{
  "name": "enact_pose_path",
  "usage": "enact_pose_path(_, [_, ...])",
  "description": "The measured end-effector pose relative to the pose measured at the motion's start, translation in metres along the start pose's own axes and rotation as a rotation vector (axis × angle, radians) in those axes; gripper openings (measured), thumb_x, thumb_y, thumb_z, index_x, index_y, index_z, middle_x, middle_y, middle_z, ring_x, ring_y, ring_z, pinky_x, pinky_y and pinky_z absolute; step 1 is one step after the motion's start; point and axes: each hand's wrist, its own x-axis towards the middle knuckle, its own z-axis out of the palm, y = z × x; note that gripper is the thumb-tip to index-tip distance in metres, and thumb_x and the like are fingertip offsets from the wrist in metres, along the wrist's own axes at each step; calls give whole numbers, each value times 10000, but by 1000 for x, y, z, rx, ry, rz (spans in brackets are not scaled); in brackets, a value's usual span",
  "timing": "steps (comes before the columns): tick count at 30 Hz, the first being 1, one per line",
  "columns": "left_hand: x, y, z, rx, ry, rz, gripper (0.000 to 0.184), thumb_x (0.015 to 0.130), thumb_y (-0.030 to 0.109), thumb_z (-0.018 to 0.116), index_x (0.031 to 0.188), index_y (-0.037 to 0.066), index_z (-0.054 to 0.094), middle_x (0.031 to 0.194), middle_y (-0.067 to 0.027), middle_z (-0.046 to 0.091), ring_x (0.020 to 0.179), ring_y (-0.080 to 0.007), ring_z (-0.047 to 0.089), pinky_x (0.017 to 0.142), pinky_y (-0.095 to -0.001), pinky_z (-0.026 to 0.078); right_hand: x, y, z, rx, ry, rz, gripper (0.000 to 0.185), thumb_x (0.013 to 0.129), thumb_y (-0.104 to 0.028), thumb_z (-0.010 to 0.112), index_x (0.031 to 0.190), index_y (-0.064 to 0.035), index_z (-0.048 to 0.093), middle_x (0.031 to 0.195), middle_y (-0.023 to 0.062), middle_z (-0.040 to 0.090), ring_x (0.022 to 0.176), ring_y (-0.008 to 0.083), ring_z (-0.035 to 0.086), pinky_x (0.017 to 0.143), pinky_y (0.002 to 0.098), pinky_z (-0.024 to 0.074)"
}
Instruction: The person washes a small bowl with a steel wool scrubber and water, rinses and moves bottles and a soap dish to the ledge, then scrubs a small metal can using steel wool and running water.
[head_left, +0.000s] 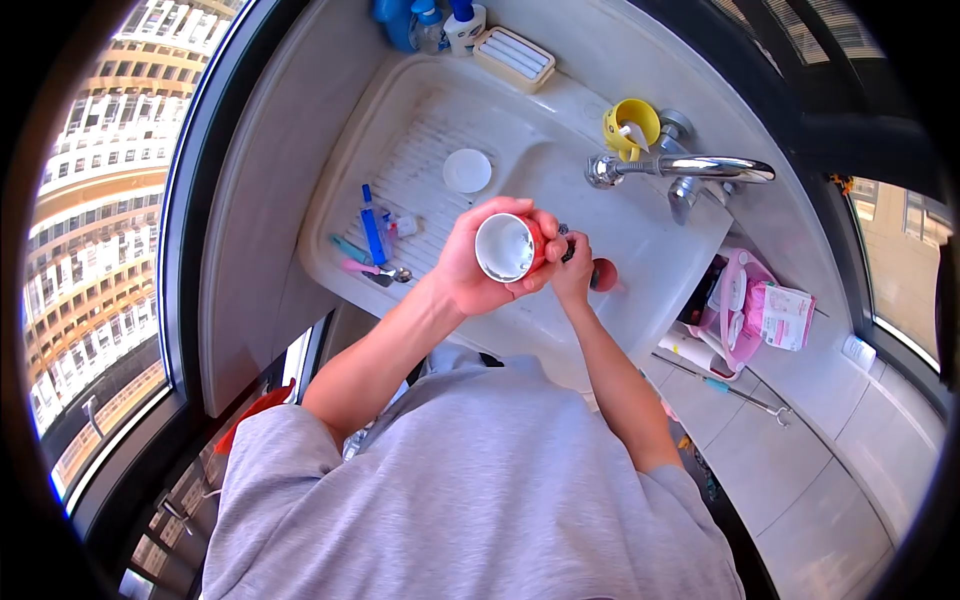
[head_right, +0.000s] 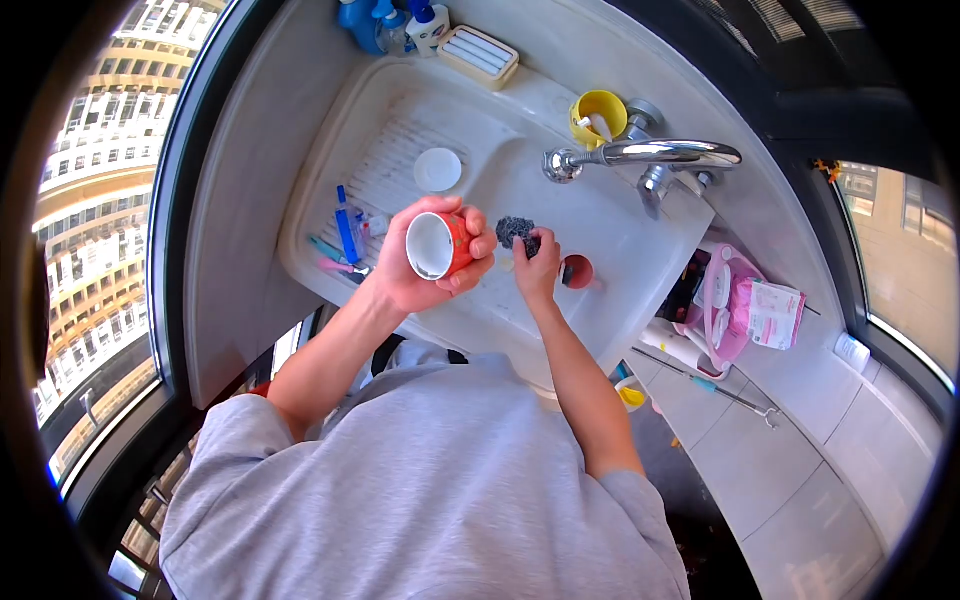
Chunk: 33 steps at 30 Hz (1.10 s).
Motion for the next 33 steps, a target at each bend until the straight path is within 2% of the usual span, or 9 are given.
enact_pose_path(4, [-9, -6, 2, 134, 32, 22, 361, 908, 356, 449, 855, 34, 603, 805, -122, 572, 578, -218, 514, 461, -289, 397, -7, -35, -23, 37, 82, -43, 333, 778, -184, 719, 1017, -52, 528, 898, 107, 620, 820, 280, 590, 755, 386, 465])
enact_pose_path(6, [-14, -5, 3, 184, 31, 37, 356, 910, 358, 450, 874, 39, 605, 830, -123, 580, 607, -219, 533, 481, -285, 404, -10, -55, -33, 116, 36, 145, 360, 774, -181, 728, 1054, -52, 541, 905, 111, 628, 801, 243, 620, 720, 338, 490])
enact_pose_path(10, [-26, -8, -3, 340, 90, 122, 353, 921, 361, 447, 938, 47, 608, 912, -119, 600, 705, -225, 575, 566, -273, 438, -24, -59, -44, 123, 70, -19, 432, 767, -158, 737, 1127, -49, 526, 896, 94, 636, 787, 186, 636, 688, 283, 502])
enact_pose_path(13, [-33, -10, -9, 368, 143, 173, 332, 927, 334, 469, 997, 37, 600, 932, -105, 601, 783, -211, 598, 645, -272, 482, -30, -67, -51, 320, 44, 56, 434, 800, -105, 701, 1179, -40, 497, 949, 91, 627, 835, 181, 639, 696, 287, 513])
enact_pose_path(15, [-33, -12, -16, 362, 221, 198, 326, 924, 323, 484, 1026, 35, 599, 969, -104, 611, 814, -191, 603, 678, -275, 498, -38, -77, -50, 909, 107, 254, 402, 842, -54, 642, 1199, -26, 459, 1019, 101, 604, 870, 199, 642, 712, 302, 530])
enact_pose_path(22, [-27, -24, -66, 395, 393, 74, 328, 922, 301, 514, 1123, 54, 590, 1134, -78, 633, 929, -117, 612, 739, -277, 519, -52, -111, -71, 1090, 78, 233, 368, 882, -57, 602, 1202, -16, 425, 1066, 129, 583, 889, 225, 645, 743, 355, 553])
enact_pose_path(29, [-12, -44, -72, 530, 331, 126, 337, 928, 274, 483, 1157, 44, 570, 1087, -88, 648, 962, -176, 627, 834, -316, 492, -59, -112, -73, 1215, -47, 310, 401, 919, -122, 574, 1255, -33, 373, 1104, 126, 587, 903, 241, 652, 760, 354, 554])
enact_pose_path(31, [-10, -46, -73, 560, 194, 44, 347, 932, 274, 462, 1168, 40, 561, 1071, -87, 653, 985, -205, 628, 879, -319, 469, -59, -113, -74, 1219, -73, 325, 418, 923, -127, 568, 1273, -36, 359, 1114, 126, 584, 902, 241, 652, 764, 350, 554])
enact_pose_path(33, [-7, -47, -74, 519, 189, 30, 346, 932, 284, 456, 1144, 38, 575, 1072, -94, 653, 950, -197, 631, 838, -308, 480, -59, -117, -76, 1211, -67, 311, 426, 918, -110, 573, 1283, -36, 368, 1120, 123, 580, 895, 233, 651, 753, 338, 548])
